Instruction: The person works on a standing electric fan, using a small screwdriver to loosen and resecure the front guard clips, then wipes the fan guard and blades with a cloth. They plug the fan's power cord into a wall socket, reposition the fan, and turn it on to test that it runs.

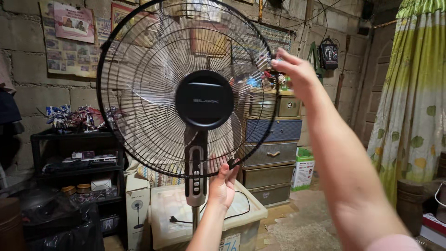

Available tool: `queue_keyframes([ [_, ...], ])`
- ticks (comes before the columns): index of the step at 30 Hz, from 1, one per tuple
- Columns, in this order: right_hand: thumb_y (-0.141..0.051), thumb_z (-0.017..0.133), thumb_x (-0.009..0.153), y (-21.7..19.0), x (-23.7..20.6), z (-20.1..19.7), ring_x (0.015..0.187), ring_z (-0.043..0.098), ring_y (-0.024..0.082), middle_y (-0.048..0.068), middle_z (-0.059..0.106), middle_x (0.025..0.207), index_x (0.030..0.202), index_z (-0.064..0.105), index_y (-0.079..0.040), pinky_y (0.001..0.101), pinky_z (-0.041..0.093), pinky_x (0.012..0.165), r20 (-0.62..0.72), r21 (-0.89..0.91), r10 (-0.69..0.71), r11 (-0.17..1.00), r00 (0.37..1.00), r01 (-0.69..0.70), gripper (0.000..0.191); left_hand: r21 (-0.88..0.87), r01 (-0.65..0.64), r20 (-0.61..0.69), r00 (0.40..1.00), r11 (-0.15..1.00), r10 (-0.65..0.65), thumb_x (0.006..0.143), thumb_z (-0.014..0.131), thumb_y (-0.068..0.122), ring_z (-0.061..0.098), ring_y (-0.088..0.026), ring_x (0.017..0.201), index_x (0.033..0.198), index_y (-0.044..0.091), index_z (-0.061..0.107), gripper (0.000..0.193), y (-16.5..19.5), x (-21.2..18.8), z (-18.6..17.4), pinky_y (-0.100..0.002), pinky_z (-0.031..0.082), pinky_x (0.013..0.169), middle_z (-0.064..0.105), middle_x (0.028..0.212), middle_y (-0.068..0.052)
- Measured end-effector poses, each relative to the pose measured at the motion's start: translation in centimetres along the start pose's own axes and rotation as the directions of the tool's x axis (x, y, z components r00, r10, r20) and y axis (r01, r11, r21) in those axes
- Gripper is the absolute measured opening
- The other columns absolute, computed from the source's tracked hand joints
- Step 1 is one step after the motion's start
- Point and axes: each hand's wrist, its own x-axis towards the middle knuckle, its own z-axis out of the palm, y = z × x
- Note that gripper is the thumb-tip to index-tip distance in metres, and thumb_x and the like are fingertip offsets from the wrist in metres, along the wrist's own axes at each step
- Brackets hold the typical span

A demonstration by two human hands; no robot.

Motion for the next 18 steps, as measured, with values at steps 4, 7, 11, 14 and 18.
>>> queue_keyframes([
  [4,-0.040,0.075,0.106,0.8,-0.2,-0.5,0.116,0.063,0.016,0.014,0.072,0.136,0.170,0.055,-0.011,0.0307,0.051,0.101,-0.042,-0.435,-0.073,0.899,0.996,0.048,0.073,-0.050,0.018,0.010,1.000,0.999,-0.017,0.087,0.087,0.015,0.072,-0.027,0.117,0.113,0.002,0.071,0.034,-0.5,0.6,-0.3,-0.041,0.052,0.111,0.075,0.121,-0.012],
  [7,-0.049,0.073,0.099,1.3,-1.0,0.1,0.127,0.061,0.006,-0.010,0.061,0.143,0.166,0.030,-0.013,0.0290,0.047,0.089,-0.148,0.011,-0.001,1.000,0.989,0.003,0.088,-0.018,0.008,0.026,1.000,1.000,-0.008,0.088,0.085,0.013,0.072,-0.027,0.114,0.117,0.000,0.070,0.036,-0.7,0.5,-0.9,-0.041,0.055,0.111,0.076,0.119,-0.012],
  [11,-0.051,0.078,0.100,1.5,-0.3,1.9,0.116,0.060,0.018,0.012,0.066,0.131,0.162,0.042,0.008,0.0330,0.049,0.098,-0.097,-0.167,-0.025,0.986,0.995,0.009,0.092,0.054,-0.069,-0.035,0.997,0.996,0.071,0.081,0.083,0.006,0.072,-0.022,0.111,0.124,0.013,0.067,0.046,-0.9,0.3,-1.5,-0.043,0.058,0.106,0.074,0.118,-0.003],
  [14,-0.050,0.081,0.090,1.8,0.5,2.7,0.124,0.065,0.019,0.011,0.069,0.136,0.165,0.019,0.006,0.0331,0.050,0.106,-0.150,-0.008,-0.021,1.000,0.989,0.020,0.112,0.017,-0.019,-0.010,1.000,1.000,0.019,0.086,0.083,0.005,0.071,-0.024,0.114,0.131,0.009,0.066,0.048,-0.9,0.8,-2.2,-0.042,0.058,0.110,0.073,0.124,-0.007],
  [18,-0.046,0.083,0.090,2.6,1.0,2.4,0.132,0.065,0.017,0.010,0.070,0.140,0.163,0.018,0.005,0.0332,0.045,0.115,-0.103,0.124,-0.015,0.992,0.995,0.028,0.110,0.016,0.004,0.014,1.000,1.000,-0.005,0.088,0.083,0.005,0.071,-0.026,0.118,0.134,0.006,0.065,0.049,-0.8,1.2,-3.2,-0.041,0.054,0.110,0.072,0.128,-0.010],
])
